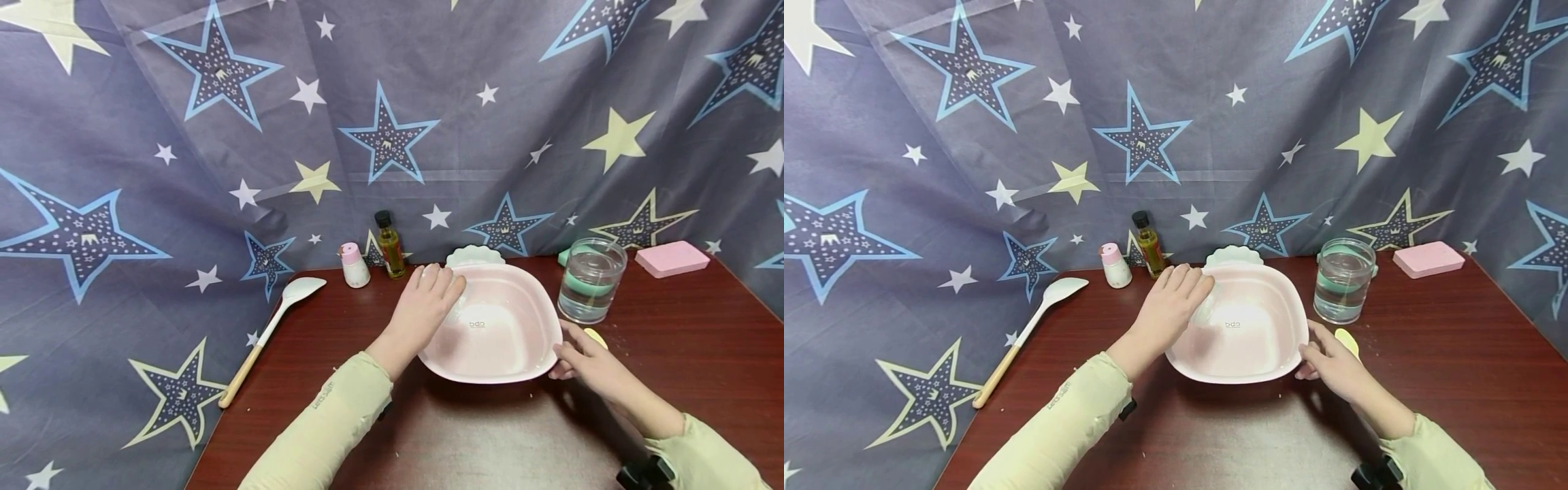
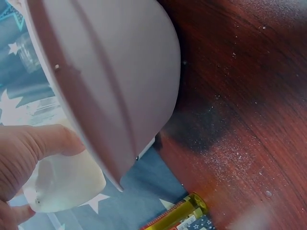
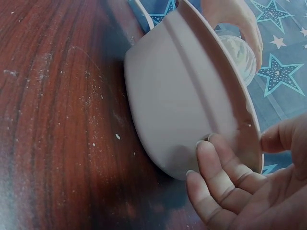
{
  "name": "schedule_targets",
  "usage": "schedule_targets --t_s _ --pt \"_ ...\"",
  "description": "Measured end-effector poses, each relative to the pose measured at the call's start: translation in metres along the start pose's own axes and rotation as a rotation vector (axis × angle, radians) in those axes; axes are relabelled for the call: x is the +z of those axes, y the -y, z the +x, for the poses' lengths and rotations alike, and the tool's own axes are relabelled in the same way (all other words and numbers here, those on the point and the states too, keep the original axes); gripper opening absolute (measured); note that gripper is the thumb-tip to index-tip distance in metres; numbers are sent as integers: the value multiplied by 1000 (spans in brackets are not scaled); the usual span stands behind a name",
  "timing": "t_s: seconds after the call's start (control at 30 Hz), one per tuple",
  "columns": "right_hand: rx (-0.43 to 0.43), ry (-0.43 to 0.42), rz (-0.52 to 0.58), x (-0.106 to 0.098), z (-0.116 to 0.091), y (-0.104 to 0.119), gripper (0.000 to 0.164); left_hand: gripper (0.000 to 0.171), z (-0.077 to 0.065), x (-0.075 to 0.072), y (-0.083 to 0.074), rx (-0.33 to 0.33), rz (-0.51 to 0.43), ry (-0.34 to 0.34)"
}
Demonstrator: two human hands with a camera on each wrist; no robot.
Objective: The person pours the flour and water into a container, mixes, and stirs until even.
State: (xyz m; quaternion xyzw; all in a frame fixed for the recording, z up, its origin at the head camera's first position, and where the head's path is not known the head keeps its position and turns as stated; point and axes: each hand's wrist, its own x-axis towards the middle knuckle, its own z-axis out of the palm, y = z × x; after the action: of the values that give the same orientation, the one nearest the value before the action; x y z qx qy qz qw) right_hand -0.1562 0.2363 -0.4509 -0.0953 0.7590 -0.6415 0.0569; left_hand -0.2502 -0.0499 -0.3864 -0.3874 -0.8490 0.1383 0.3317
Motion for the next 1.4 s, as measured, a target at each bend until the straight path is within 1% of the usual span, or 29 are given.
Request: schedule_targets --t_s 0.17,0.37,0.43,0.7,1.03,1.27,1.4 --pt "-3 4 1 0 0 0 51 34 0 1 -2 18 23 -1" --pt "-8 9 11 0 0 0 51 33 0 3 -2 49 15 33" --pt "-10 11 13 -1 0 0 51 33 0 3 -3 57 28 39" --pt "-32 15 30 -1 0 -1 51 31 3 3 -7 86 76 34" --pt "-6 8 28 0 0 0 51 33 1 2 -10 109 118 67" --pt "-23 11 33 0 0 -1 51 39 0 4 -13 112 141 -8" --pt "-24 11 29 -1 0 -1 51 41 -1 5 -15 117 143 -30"
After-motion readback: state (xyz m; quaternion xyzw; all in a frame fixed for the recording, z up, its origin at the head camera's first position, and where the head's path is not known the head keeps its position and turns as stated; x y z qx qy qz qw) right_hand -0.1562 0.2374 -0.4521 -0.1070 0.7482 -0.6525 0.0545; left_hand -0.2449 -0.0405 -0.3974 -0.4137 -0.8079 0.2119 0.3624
